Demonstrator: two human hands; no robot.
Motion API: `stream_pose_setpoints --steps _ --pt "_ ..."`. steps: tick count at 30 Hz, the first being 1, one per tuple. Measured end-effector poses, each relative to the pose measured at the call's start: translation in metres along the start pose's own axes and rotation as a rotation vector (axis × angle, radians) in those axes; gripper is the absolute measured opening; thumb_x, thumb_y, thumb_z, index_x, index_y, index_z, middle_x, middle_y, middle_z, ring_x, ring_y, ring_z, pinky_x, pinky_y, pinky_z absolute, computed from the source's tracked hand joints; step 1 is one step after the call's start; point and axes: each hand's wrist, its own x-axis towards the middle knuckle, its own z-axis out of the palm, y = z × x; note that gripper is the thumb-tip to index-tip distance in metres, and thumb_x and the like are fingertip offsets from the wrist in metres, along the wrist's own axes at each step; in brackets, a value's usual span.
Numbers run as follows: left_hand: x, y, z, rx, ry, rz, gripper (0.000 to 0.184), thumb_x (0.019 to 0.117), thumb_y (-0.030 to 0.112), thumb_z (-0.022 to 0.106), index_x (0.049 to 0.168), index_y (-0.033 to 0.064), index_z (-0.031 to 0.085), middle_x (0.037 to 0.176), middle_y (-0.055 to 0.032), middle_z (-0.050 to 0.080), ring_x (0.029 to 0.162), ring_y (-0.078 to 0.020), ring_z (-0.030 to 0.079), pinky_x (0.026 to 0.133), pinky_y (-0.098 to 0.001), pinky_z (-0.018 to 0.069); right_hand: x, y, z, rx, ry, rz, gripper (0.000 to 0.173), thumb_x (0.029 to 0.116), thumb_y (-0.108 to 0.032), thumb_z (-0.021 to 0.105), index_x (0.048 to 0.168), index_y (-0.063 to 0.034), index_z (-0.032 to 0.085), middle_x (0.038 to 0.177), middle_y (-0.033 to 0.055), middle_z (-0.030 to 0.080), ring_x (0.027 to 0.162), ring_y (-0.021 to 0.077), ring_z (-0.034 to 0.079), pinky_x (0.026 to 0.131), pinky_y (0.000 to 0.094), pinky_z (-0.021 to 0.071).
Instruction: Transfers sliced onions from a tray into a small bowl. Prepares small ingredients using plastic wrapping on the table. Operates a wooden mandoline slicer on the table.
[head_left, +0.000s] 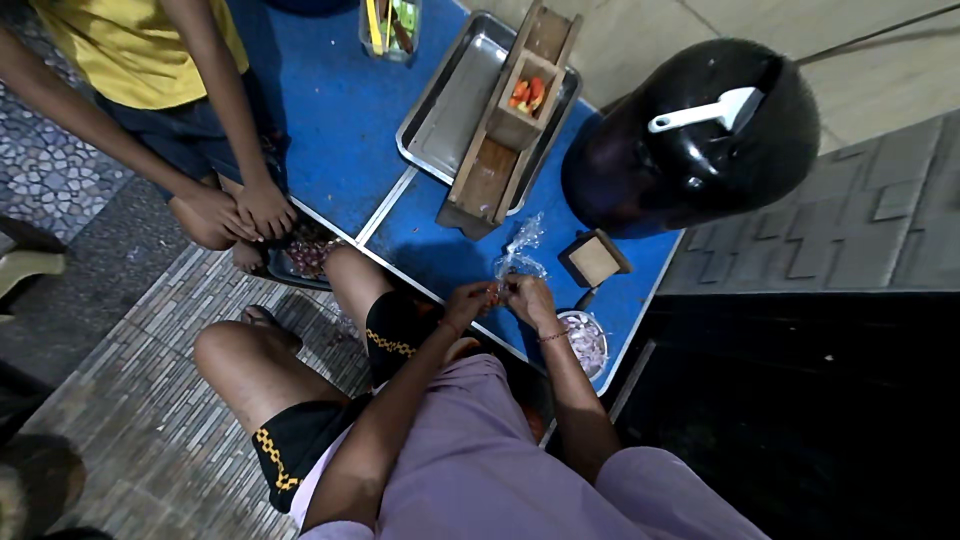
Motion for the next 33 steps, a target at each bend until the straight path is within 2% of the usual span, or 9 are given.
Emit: stream_pose_setpoints --steps 6,9,12,15,18,23,26,33 --pt "-0.004 0.000 -0.002 -0.041 0.012 0.015 0.031 0.1058 0.009 0.053 0.135 0.0022 0.061 0.108 -0.0153 0.067 0.082 -0.0156 0.064 0.077 -0.0326 0.0552 -0.002 0.009 0.000 0.097 0.045 0.055 0.018 0.0988 -0.011 0.064 0.108 0.0006 0.074 0.102 0.0234 0.073 0.098 0.0425 0.069 0.090 0.0643 0.0517" --pt "-0.004 0.002 -0.004 -0.098 0.024 0.004 0.029 0.1052 0.006 0.051 0.132 0.0005 0.061 0.097 -0.0115 0.065 0.075 -0.0131 0.062 0.073 -0.0303 0.0546 -0.007 0.018 -0.003 0.203 0.183 0.041 0.016 0.0987 -0.010 0.065 0.106 0.0016 0.073 0.098 0.0219 0.072 0.093 0.0388 0.070 0.087 0.0610 0.0534" --pt "-0.006 0.005 -0.004 -0.186 0.008 0.017 0.026 0.1069 0.008 0.047 0.121 -0.0049 0.064 0.089 -0.0087 0.064 0.074 -0.0132 0.064 0.076 -0.0314 0.0574 -0.014 0.023 -0.009 0.238 0.316 0.055 0.015 0.0980 -0.007 0.064 0.105 0.0004 0.075 0.098 0.0203 0.074 0.094 0.0372 0.071 0.090 0.0597 0.0534" --pt "-0.010 0.010 -0.004 -0.227 -0.027 0.017 0.027 0.1075 0.009 0.045 0.117 -0.0063 0.065 0.094 -0.0096 0.066 0.077 -0.0133 0.065 0.077 -0.0307 0.0579 -0.017 0.026 -0.012 0.177 0.384 0.108 0.015 0.0975 -0.008 0.066 0.105 0.0010 0.075 0.099 0.0221 0.074 0.095 0.0404 0.071 0.090 0.0613 0.0530" --pt "-0.011 0.015 -0.001 -0.247 -0.029 0.006 0.024 0.1055 0.008 0.048 0.112 -0.0046 0.067 0.088 -0.0067 0.066 0.074 -0.0119 0.064 0.074 -0.0287 0.0564 -0.021 0.027 -0.018 0.118 0.459 0.130 0.017 0.0986 -0.010 0.063 0.105 0.0008 0.075 0.099 0.0231 0.074 0.096 0.0430 0.071 0.091 0.0628 0.0521" --pt "-0.015 0.024 0.004 -0.263 -0.061 0.048 0.021 0.1031 0.006 0.051 0.114 -0.0021 0.067 0.105 -0.0079 0.067 0.084 -0.0113 0.063 0.077 -0.0289 0.0546 -0.026 0.030 -0.030 0.164 0.535 0.120 0.021 0.1019 -0.010 0.059 0.109 0.0026 0.073 0.104 0.0245 0.073 0.100 0.0434 0.070 0.094 0.0639 0.0504" --pt "-0.014 0.024 0.009 -0.273 -0.079 0.087 0.019 0.1025 0.006 0.056 0.117 -0.0011 0.067 0.107 -0.0077 0.067 0.086 -0.0121 0.063 0.079 -0.0303 0.0552 -0.026 0.032 -0.031 0.263 0.561 0.102 0.019 0.1017 -0.009 0.060 0.109 0.0033 0.072 0.101 0.0215 0.074 0.095 0.0364 0.071 0.091 0.0577 0.0533" --pt "-0.008 0.021 0.020 -0.199 -0.046 0.204 0.026 0.0964 0.006 0.068 0.122 0.0007 0.066 0.099 -0.0092 0.067 0.081 -0.0135 0.064 0.075 -0.0311 0.0570 -0.041 0.025 -0.039 0.400 0.631 0.034 0.017 0.1010 -0.009 0.061 0.107 0.0027 0.072 0.094 0.0160 0.073 0.082 0.0223 0.072 0.082 0.0434 0.0589"
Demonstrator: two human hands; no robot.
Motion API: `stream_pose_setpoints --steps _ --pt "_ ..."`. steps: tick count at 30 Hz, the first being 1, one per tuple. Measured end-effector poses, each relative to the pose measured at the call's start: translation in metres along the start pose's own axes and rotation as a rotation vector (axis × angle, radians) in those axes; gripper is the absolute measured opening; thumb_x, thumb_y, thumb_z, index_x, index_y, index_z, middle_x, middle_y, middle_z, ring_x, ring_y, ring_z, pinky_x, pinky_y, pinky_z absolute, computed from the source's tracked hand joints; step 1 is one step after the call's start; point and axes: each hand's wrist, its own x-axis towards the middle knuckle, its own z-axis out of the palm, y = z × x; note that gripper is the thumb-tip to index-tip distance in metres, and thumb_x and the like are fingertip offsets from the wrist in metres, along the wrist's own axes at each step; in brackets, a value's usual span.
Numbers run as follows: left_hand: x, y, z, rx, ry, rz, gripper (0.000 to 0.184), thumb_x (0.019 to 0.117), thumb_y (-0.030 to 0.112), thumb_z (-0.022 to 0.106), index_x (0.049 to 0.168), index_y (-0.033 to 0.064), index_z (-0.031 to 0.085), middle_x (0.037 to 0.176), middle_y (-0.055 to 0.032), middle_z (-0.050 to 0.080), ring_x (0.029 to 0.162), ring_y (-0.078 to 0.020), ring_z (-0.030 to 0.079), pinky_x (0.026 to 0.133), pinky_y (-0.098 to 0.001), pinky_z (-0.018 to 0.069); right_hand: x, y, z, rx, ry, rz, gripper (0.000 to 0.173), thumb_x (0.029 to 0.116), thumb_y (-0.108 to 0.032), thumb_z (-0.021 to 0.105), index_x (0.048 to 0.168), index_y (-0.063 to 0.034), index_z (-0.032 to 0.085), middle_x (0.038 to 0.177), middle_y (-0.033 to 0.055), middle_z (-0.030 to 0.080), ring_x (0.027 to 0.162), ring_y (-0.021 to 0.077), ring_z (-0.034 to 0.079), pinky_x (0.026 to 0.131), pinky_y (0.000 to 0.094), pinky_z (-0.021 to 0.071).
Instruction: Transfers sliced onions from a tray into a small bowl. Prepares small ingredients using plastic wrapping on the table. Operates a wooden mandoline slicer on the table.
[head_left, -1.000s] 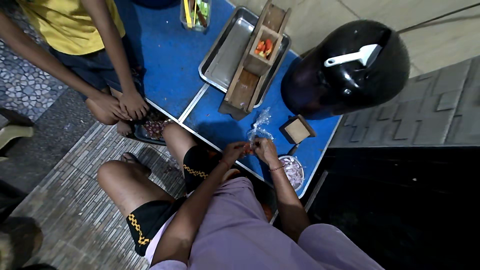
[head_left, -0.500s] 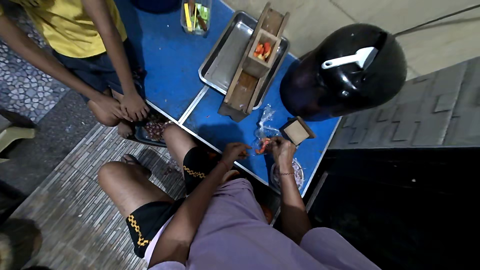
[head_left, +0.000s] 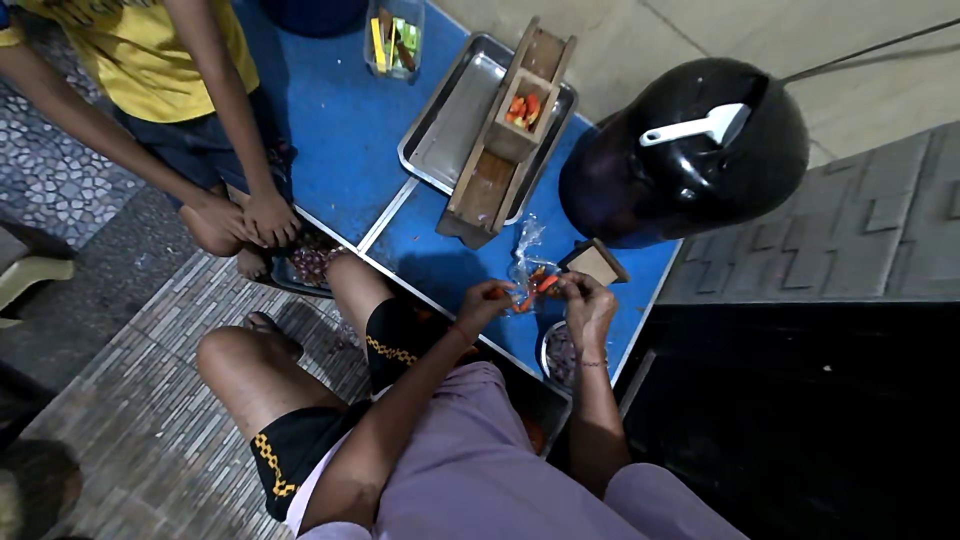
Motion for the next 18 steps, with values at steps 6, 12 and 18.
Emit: stream_pose_setpoints --steps 6,12,18 --pt "0.005 0.006 0.016 0.068 0.013 0.121 0.032 0.0890 0.001 0.075 0.120 -0.0010 0.067 0.102 -0.0124 0.068 0.087 -0.0157 0.065 0.081 -0.0335 0.0567 -0.017 -0.032 -0.006 0.104 -0.142 -0.001 0.012 0.0983 -0.006 0.065 0.103 0.0011 0.073 0.087 0.0093 0.073 0.074 0.0119 0.070 0.075 0.0326 0.0605" --pt "0.004 0.000 0.013 0.181 0.055 0.176 0.022 0.0915 0.002 0.073 0.113 -0.0016 0.069 0.100 -0.0133 0.070 0.087 -0.0175 0.067 0.082 -0.0358 0.0574 -0.023 -0.033 0.002 0.090 -0.188 -0.073 0.015 0.0965 -0.006 0.063 0.104 0.0013 0.075 0.084 0.0090 0.073 0.072 0.0096 0.068 0.072 0.0300 0.0588" --pt "0.002 0.003 0.010 0.224 0.056 0.178 0.019 0.0930 0.004 0.073 0.110 -0.0017 0.069 0.101 -0.0140 0.070 0.084 -0.0180 0.067 0.079 -0.0361 0.0582 -0.025 -0.028 0.008 -0.045 -0.173 -0.240 0.020 0.0974 -0.006 0.061 0.107 0.0031 0.076 0.096 0.0187 0.074 0.082 0.0249 0.072 0.079 0.0417 0.0596"
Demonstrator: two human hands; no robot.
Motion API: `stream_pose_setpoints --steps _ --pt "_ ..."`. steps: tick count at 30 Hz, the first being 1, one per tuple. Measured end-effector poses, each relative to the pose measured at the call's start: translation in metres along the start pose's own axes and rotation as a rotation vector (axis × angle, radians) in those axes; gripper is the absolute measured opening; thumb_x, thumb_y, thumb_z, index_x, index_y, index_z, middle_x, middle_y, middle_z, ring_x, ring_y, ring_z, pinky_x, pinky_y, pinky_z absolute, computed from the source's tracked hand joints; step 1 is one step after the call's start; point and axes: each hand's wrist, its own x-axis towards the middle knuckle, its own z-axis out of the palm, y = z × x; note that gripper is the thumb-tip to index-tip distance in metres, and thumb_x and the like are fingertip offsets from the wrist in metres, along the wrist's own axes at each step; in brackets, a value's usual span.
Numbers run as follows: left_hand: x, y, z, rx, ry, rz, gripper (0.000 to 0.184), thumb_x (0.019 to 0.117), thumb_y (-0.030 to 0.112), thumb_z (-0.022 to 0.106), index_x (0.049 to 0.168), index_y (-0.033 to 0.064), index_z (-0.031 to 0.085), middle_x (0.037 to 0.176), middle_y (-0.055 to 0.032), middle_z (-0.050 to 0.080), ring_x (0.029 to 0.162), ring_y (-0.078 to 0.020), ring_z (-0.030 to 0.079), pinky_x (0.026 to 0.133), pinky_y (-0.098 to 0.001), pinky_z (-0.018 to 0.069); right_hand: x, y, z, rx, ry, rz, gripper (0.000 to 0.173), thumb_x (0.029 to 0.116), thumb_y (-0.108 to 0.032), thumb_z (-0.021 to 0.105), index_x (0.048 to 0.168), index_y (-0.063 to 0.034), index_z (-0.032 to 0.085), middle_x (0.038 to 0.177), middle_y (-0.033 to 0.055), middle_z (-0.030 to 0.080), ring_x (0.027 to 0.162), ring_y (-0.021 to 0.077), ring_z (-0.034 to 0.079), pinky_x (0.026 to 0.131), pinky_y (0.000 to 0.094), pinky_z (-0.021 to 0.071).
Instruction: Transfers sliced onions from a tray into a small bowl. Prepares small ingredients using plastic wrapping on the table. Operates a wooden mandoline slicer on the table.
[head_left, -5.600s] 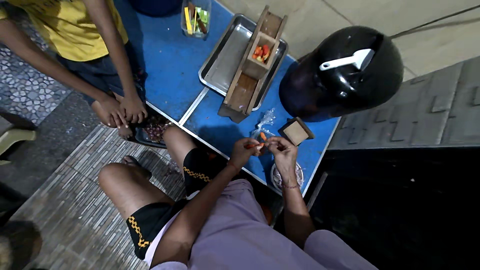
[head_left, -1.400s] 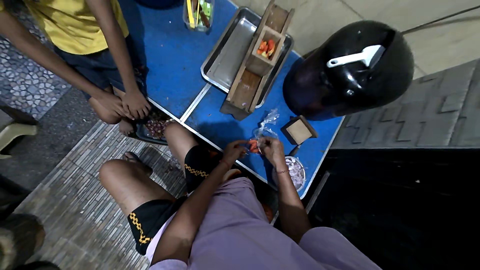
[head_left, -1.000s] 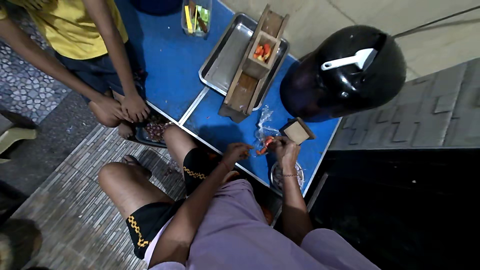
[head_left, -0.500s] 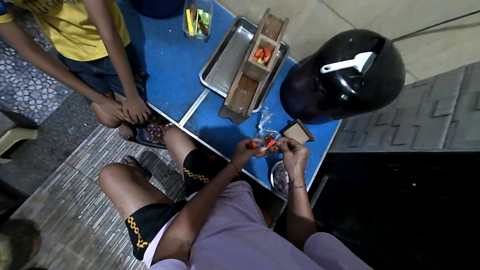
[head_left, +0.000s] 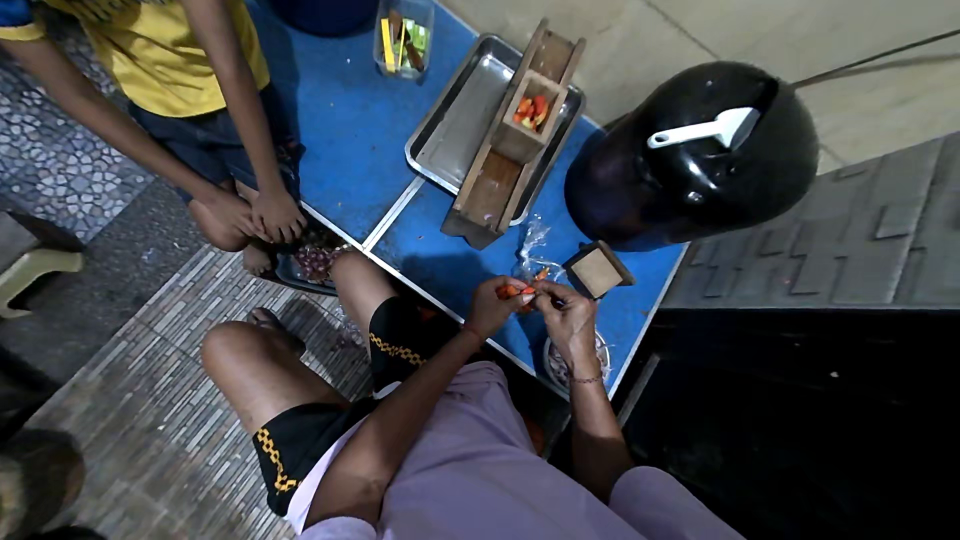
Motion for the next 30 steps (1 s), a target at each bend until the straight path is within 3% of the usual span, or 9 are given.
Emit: stream_pose_setpoints --steps 4,9,12,17,20,23,26,30 --pt "0.001 0.012 -0.012 0.081 -0.136 -0.015 0.018 0.0950 0.003 0.070 0.111 -0.0048 0.068 0.098 -0.0146 0.069 0.080 -0.0164 0.066 0.077 -0.0337 0.0579 -0.001 0.003 -0.002 -0.009 -0.024 -0.066 0.019 0.0967 -0.007 0.060 0.102 0.0040 0.075 0.094 0.0192 0.073 0.078 0.0239 0.071 0.075 0.0386 0.0590" --pt "0.007 0.032 -0.026 0.140 -0.326 -0.092 0.016 0.0949 0.002 0.068 0.109 -0.0058 0.068 0.094 -0.0106 0.068 0.076 -0.0107 0.063 0.074 -0.0277 0.0555 -0.004 0.010 -0.010 0.144 -0.127 0.014 0.017 0.0956 -0.006 0.059 0.102 0.0023 0.073 0.089 0.0101 0.071 0.072 0.0075 0.063 0.068 0.0250 0.0545" --pt "0.011 0.031 -0.031 0.034 -0.373 -0.132 0.015 0.0958 0.001 0.066 0.109 -0.0048 0.067 0.092 -0.0060 0.067 0.076 -0.0076 0.063 0.075 -0.0253 0.0561 0.000 0.020 -0.013 0.279 -0.086 0.064 0.018 0.0944 -0.005 0.059 0.104 0.0016 0.073 0.086 0.0045 0.072 0.070 0.0025 0.065 0.068 0.0211 0.0566" --pt "0.021 0.053 -0.037 -0.052 -0.186 -0.061 0.022 0.0983 0.001 0.062 0.119 -0.0024 0.066 0.102 -0.0076 0.067 0.081 -0.0098 0.064 0.078 -0.0278 0.0565 0.012 0.043 -0.012 0.336 0.138 0.148 0.019 0.0942 -0.003 0.060 0.105 0.0058 0.072 0.086 0.0074 0.072 0.071 0.0041 0.066 0.070 0.0226 0.0582" --pt "0.041 0.092 -0.039 -0.012 -0.056 0.063 0.026 0.1000 0.001 0.058 0.124 -0.0036 0.064 0.114 -0.0119 0.067 0.088 -0.0119 0.064 0.081 -0.0303 0.0560 0.011 0.044 -0.009 0.334 0.137 0.168 0.019 0.0953 -0.005 0.059 0.104 0.0047 0.073 0.086 0.0064 0.072 0.071 0.0021 0.065 0.070 0.0209 0.0572" --pt "0.082 0.136 -0.035 -0.020 0.077 0.161 0.026 0.0976 0.000 0.059 0.123 -0.0030 0.064 0.109 -0.0119 0.067 0.084 -0.0111 0.062 0.076 -0.0290 0.0543 0.008 0.045 -0.008 0.313 0.120 0.208 0.020 0.0971 -0.007 0.060 0.108 0.0048 0.073 0.089 0.0108 0.072 0.074 0.0069 0.066 0.073 0.0269 0.0578" --pt "0.125 0.176 -0.032 0.102 0.162 0.234 0.025 0.0989 0.004 0.062 0.123 0.0005 0.066 0.121 -0.0138 0.067 0.107 -0.0184 0.065 0.094 -0.0376 0.0535 0.004 0.046 -0.009 0.316 0.116 0.228 0.019 0.0961 -0.003 0.062 0.109 0.0062 0.073 0.094 0.0148 0.074 0.078 0.0122 0.070 0.076 0.0312 0.0598" --pt "0.183 0.193 -0.029 0.241 0.265 0.286 0.026 0.1001 0.007 0.061 0.124 -0.0003 0.067 0.125 -0.0187 0.067 0.118 -0.0271 0.063 0.102 -0.0458 0.0492 -0.001 0.044 -0.013 0.387 0.176 0.247 0.018 0.0962 -0.006 0.062 0.105 0.0048 0.073 0.090 0.0094 0.073 0.076 0.0052 0.068 0.073 0.0236 0.0588"
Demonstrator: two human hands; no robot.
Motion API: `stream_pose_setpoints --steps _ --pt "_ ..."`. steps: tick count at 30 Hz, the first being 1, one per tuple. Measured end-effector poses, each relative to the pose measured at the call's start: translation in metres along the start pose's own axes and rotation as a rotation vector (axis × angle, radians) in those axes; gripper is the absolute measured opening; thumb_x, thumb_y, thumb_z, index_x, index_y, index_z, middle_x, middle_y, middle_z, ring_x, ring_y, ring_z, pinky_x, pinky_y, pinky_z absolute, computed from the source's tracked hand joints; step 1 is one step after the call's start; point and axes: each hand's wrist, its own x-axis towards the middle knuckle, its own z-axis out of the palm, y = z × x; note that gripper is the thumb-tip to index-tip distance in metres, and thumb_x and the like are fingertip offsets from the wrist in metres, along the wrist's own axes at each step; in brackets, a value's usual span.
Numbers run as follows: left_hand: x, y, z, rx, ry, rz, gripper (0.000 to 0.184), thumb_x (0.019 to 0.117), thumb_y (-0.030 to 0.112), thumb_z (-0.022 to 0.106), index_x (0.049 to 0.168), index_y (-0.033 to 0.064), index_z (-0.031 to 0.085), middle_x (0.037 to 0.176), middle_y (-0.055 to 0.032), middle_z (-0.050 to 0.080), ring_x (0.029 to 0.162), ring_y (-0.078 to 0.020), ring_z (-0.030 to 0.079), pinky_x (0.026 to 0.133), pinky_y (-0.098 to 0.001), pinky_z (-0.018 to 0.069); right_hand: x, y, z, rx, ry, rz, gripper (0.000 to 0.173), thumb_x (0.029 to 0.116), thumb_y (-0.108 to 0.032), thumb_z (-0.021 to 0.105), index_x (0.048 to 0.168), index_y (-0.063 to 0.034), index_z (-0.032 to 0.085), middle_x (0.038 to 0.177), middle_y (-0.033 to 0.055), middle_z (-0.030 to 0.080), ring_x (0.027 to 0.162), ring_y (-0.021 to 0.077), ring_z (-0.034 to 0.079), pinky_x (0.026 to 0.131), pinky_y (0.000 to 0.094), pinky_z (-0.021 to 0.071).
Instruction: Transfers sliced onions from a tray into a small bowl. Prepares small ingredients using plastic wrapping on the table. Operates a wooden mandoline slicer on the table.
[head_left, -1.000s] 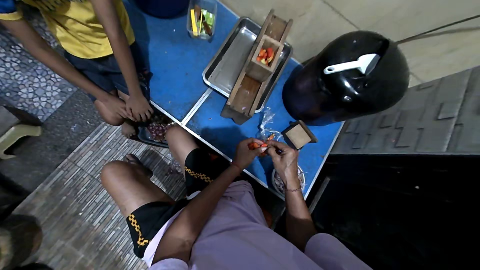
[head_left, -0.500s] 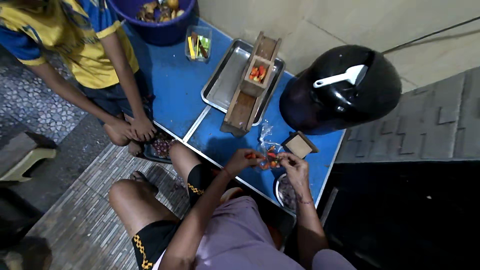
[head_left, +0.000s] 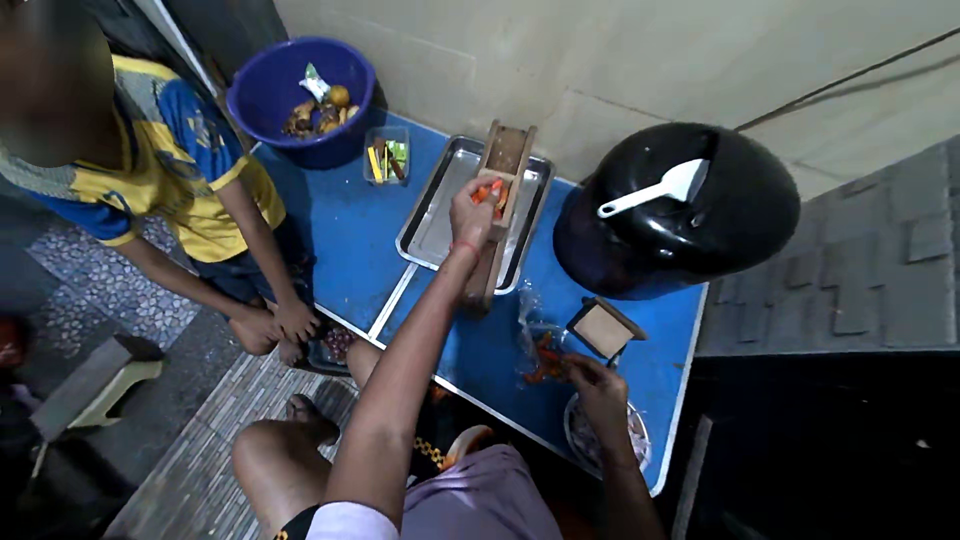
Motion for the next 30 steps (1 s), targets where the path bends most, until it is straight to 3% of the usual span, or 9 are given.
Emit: stream_pose_setpoints --steps 6,11,13,15,16,20,22,26,30 --pt "0.024 -0.013 0.014 0.025 -0.047 -0.055 0.040 0.1103 0.022 0.044 0.141 -0.0001 0.057 0.141 -0.0203 0.059 0.133 -0.0296 0.055 0.113 -0.0486 0.0405 -0.002 0.001 -0.007 0.048 0.062 0.024 0.019 0.0946 -0.005 0.062 0.105 0.0065 0.072 0.091 0.0106 0.074 0.074 0.0066 0.069 0.073 0.0243 0.0597" --pt "0.006 -0.010 0.007 -0.014 -0.040 0.073 0.041 0.1097 0.020 0.045 0.143 -0.0025 0.054 0.143 -0.0211 0.057 0.133 -0.0268 0.055 0.114 -0.0435 0.0416 0.005 0.010 -0.011 0.076 0.049 0.020 0.021 0.0952 -0.005 0.062 0.108 0.0082 0.071 0.092 0.0132 0.073 0.075 0.0101 0.070 0.073 0.0285 0.0611" --pt "-0.027 0.001 0.000 -0.052 -0.062 0.124 0.039 0.1073 0.016 0.049 0.141 -0.0014 0.055 0.139 -0.0191 0.060 0.126 -0.0224 0.060 0.108 -0.0388 0.0477 0.011 0.002 -0.010 0.137 0.039 0.061 0.019 0.0967 -0.003 0.061 0.110 0.0081 0.070 0.094 0.0115 0.073 0.076 0.0087 0.070 0.075 0.0276 0.0617" --pt "-0.081 -0.002 -0.005 0.008 -0.184 0.061 0.036 0.1070 0.016 0.051 0.141 0.0045 0.055 0.132 -0.0152 0.063 0.110 -0.0189 0.064 0.094 -0.0361 0.0532 0.011 -0.003 -0.009 0.247 0.023 0.132 0.019 0.0983 -0.002 0.059 0.111 0.0077 0.069 0.094 0.0085 0.074 0.077 0.0093 0.071 0.076 0.0291 0.0630" --pt "-0.106 -0.012 -0.004 0.030 -0.257 0.031 0.035 0.1057 0.014 0.053 0.139 0.0028 0.056 0.126 -0.0164 0.066 0.103 -0.0199 0.065 0.088 -0.0368 0.0543 0.011 -0.006 -0.007 0.317 0.018 0.171 0.019 0.0990 -0.002 0.058 0.111 0.0070 0.068 0.093 0.0061 0.073 0.077 0.0095 0.071 0.076 0.0297 0.0635" --pt "-0.170 -0.068 0.014 -0.031 -0.523 -0.234 0.045 0.0983 0.013 0.067 0.139 -0.0010 0.055 0.121 -0.0175 0.067 0.104 -0.0222 0.067 0.092 -0.0389 0.0567 0.014 -0.024 0.003 0.567 0.043 0.289 0.016 0.0994 0.002 0.054 0.109 0.0043 0.067 0.087 0.0031 0.072 0.074 0.0115 0.071 0.074 0.0306 0.0634" --pt "-0.187 -0.078 0.021 -0.067 -0.547 -0.323 0.050 0.0927 0.010 0.074 0.138 -0.0022 0.056 0.122 -0.0183 0.067 0.105 -0.0221 0.069 0.093 -0.0378 0.0577 0.013 -0.025 0.007 0.659 0.028 0.289 0.018 0.0992 0.002 0.051 0.107 0.0022 0.067 0.086 0.0015 0.072 0.074 0.0108 0.071 0.074 0.0297 0.0630" --pt "-0.200 -0.081 0.023 -0.115 -0.474 -0.341 0.036 0.0950 0.005 0.070 0.128 -0.0051 0.062 0.113 -0.0170 0.070 0.094 -0.0169 0.070 0.086 -0.0330 0.0596 0.007 -0.029 0.011 0.700 -0.008 0.301 0.019 0.0985 0.002 0.050 0.105 0.0010 0.068 0.087 0.0024 0.073 0.074 0.0110 0.071 0.073 0.0286 0.0626" --pt "-0.205 -0.085 0.014 -0.276 -0.470 -0.349 0.038 0.0978 0.007 0.066 0.134 -0.0027 0.059 0.114 -0.0156 0.068 0.094 -0.0180 0.070 0.084 -0.0352 0.0608 0.001 -0.029 0.010 0.656 -0.079 0.236 0.020 0.0970 0.003 0.051 0.103 0.0000 0.070 0.087 0.0017 0.073 0.073 0.0103 0.070 0.072 0.0278 0.0625"
